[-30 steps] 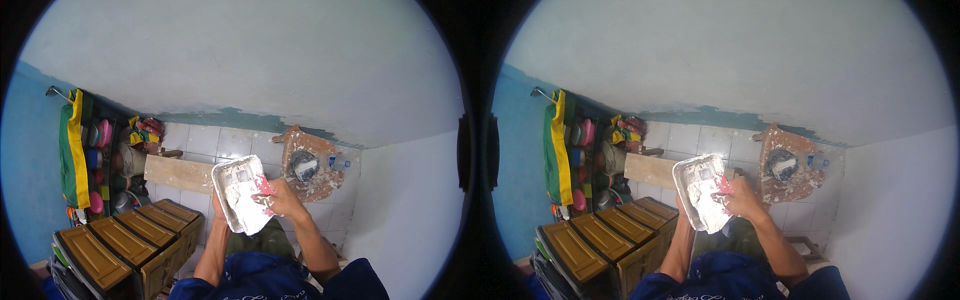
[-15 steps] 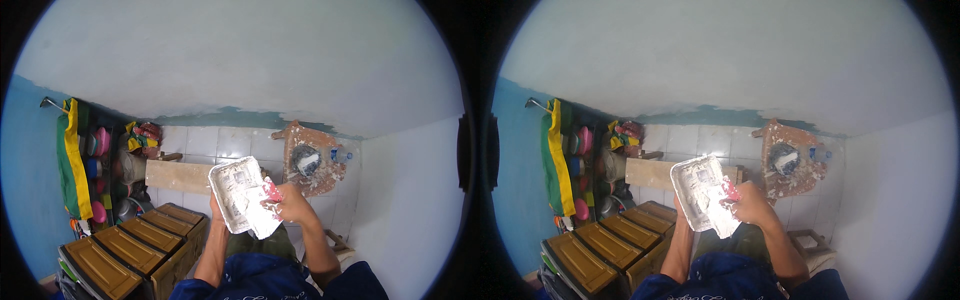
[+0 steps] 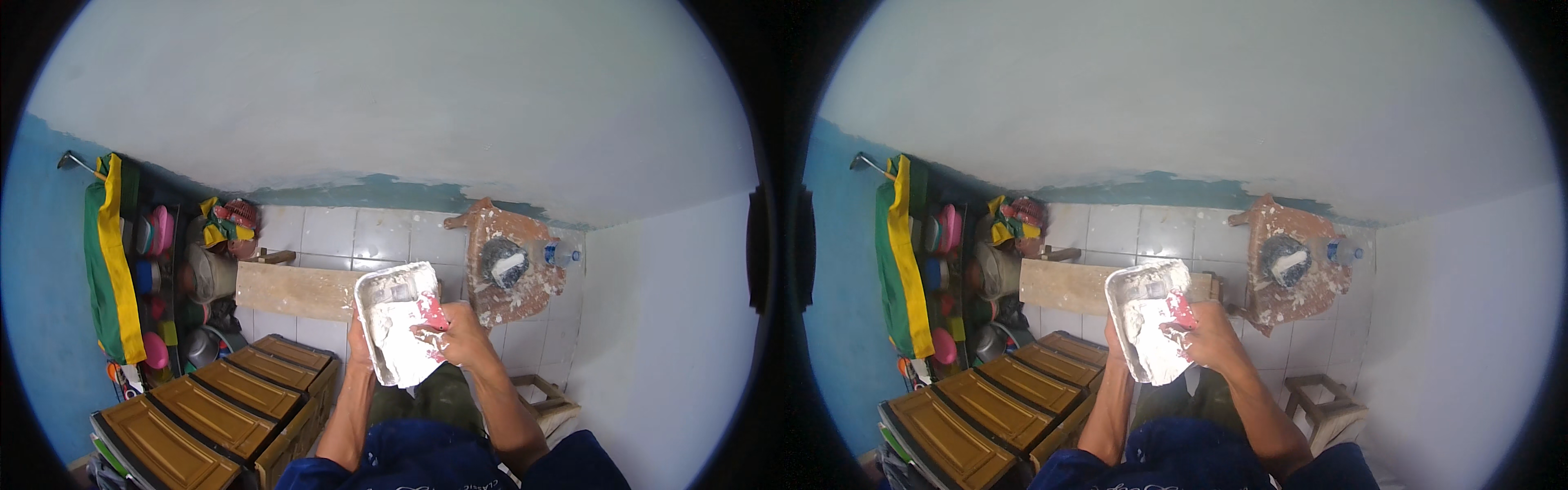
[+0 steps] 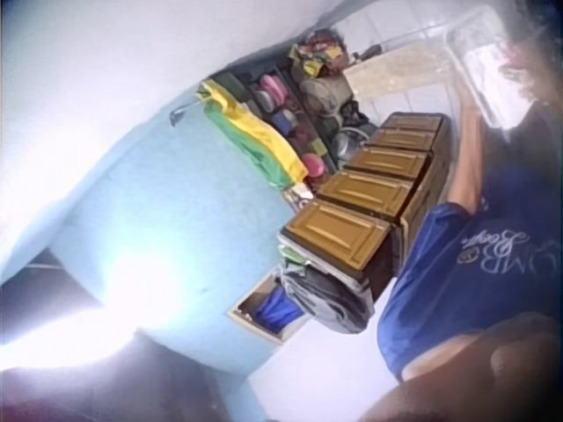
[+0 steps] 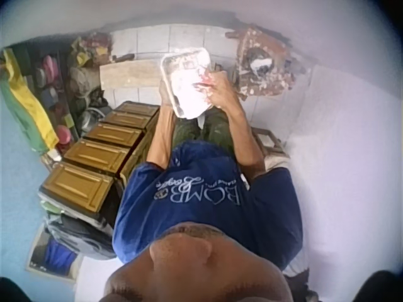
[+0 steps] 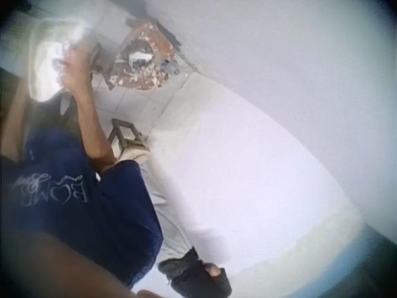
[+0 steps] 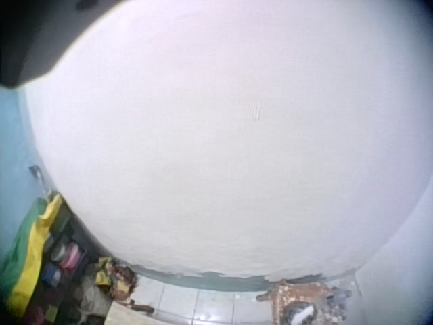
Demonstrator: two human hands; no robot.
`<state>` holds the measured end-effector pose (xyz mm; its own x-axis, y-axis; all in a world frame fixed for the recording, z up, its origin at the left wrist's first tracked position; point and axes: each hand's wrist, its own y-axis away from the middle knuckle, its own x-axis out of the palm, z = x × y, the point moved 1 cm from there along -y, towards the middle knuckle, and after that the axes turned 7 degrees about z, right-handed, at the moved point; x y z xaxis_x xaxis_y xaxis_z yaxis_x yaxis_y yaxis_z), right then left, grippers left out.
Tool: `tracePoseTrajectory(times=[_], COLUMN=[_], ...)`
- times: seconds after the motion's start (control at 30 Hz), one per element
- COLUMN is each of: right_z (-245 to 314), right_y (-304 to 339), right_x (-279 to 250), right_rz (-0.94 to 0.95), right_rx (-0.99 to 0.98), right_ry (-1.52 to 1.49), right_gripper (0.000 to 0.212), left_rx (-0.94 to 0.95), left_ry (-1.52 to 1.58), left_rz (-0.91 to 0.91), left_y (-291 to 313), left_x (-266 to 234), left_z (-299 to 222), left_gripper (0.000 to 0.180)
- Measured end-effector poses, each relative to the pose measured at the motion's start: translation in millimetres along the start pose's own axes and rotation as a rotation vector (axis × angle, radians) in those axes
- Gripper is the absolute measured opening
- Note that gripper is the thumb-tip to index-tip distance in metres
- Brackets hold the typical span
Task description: The person holds a white container with a white paste and uses a pink putty knife to mix the contents. They briefly pick up a water bottle and pour water into the container, then continue mixing the paste.
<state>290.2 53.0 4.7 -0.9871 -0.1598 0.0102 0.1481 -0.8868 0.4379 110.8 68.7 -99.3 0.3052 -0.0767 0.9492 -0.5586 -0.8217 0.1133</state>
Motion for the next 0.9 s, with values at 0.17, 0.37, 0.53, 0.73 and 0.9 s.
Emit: tracePoseTrajectory(times=[0.17, 0.37, 0.53, 0.73, 0.9], right_z=[-11.0, -65.4, -120.7, -190.2, -256.2], right_y=[-8.2, -7.1, 13.1, 35.7, 22.6], right_x=[-12.2, -31.9, -63.3, -140.0, -199.1], right_rz=[0.046, 0.062, 0.06, -0.114, -0.572], right_rx=[0.002, 0.106, 0.313, 0.052, 0.19], right_ry=[-0.028, -0.261, -0.704, -0.643, -0.459], right_gripper=[0.01, 0.006, 0.027, 0.018, 0.012], left_rx=[-0.091, -0.19, -0.228, -0.226, -0.215], left_ry=[-0.285, -0.237, -0.158, -0.181, -0.19], left_rz=[-0.286, -0.409, -0.478, -0.559, -0.634], left_y=[17.3, 10.4, 0.4, -19.6, -10.0], left_x=[-12.4, -24.2, -36.4, -58.3, -75.3], left_z=[11.2, 26.7, 49.4, 77.6, 94.1], left_gripper=[0.069, 0.06, 0.047, 0.047, 0.047])
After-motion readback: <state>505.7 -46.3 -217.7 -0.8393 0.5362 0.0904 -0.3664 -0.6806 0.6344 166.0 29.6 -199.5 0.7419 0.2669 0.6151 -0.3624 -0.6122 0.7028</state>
